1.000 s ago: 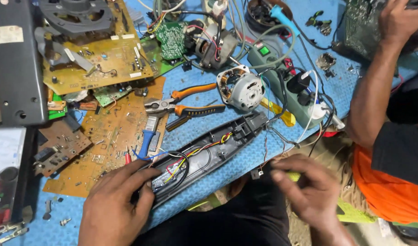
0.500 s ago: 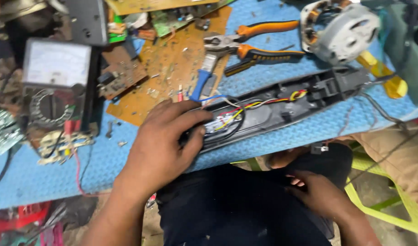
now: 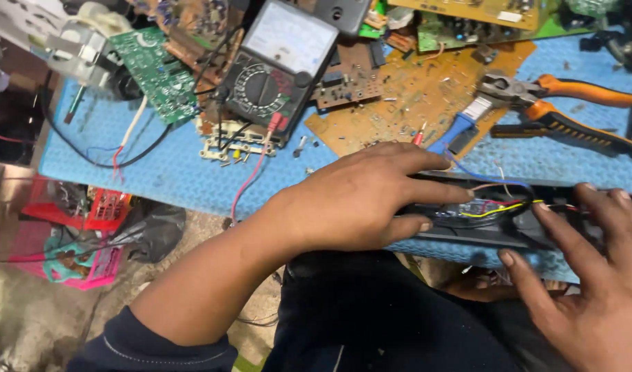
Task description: A person is repairing an electronic device by stripping wires with pliers and testing circuit points using a multimeter.
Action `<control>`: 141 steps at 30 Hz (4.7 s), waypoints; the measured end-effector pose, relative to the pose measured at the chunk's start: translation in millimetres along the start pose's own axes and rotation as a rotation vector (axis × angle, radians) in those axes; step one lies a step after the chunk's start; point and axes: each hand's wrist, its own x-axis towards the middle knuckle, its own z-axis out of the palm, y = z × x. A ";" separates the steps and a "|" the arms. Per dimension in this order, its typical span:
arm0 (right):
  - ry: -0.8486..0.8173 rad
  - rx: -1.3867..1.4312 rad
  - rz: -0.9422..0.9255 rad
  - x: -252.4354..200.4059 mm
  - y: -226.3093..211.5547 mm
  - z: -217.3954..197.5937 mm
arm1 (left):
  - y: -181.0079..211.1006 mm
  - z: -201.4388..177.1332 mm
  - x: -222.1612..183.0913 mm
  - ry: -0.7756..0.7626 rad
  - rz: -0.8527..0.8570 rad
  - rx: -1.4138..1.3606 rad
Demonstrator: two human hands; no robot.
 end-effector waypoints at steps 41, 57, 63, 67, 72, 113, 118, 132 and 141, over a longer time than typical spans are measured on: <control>-0.078 0.081 0.079 19.6 15.5 -6.8 | -47.0 -14.2 58.3 -0.143 -0.369 0.277; -0.177 0.088 0.128 20.2 32.0 -16.6 | 3.2 4.4 -36.6 0.720 -0.329 -0.117; -0.207 0.110 0.156 31.3 23.5 -19.8 | 41.1 -13.8 -49.6 0.634 -0.471 -0.996; -0.218 0.106 0.134 29.9 23.8 -18.3 | 60.4 -0.8 -13.1 0.625 -0.259 -1.268; -0.160 0.181 0.094 28.6 17.4 -19.7 | 67.3 37.5 40.6 0.412 -0.249 -1.519; 0.082 0.131 -0.141 -18.4 -18.7 0.4 | 92.7 65.1 3.8 0.086 -0.335 -0.493; -0.317 0.219 -0.057 -31.9 -21.5 -28.2 | 101.6 71.2 -12.7 0.048 -0.313 -0.519; -0.284 0.319 0.527 -203.9 160.6 -24.5 | 83.5 56.8 -65.2 -0.159 -0.359 -0.239; -0.558 0.187 0.117 -89.3 19.3 -13.5 | 92.1 25.8 -51.9 -0.231 0.091 -0.514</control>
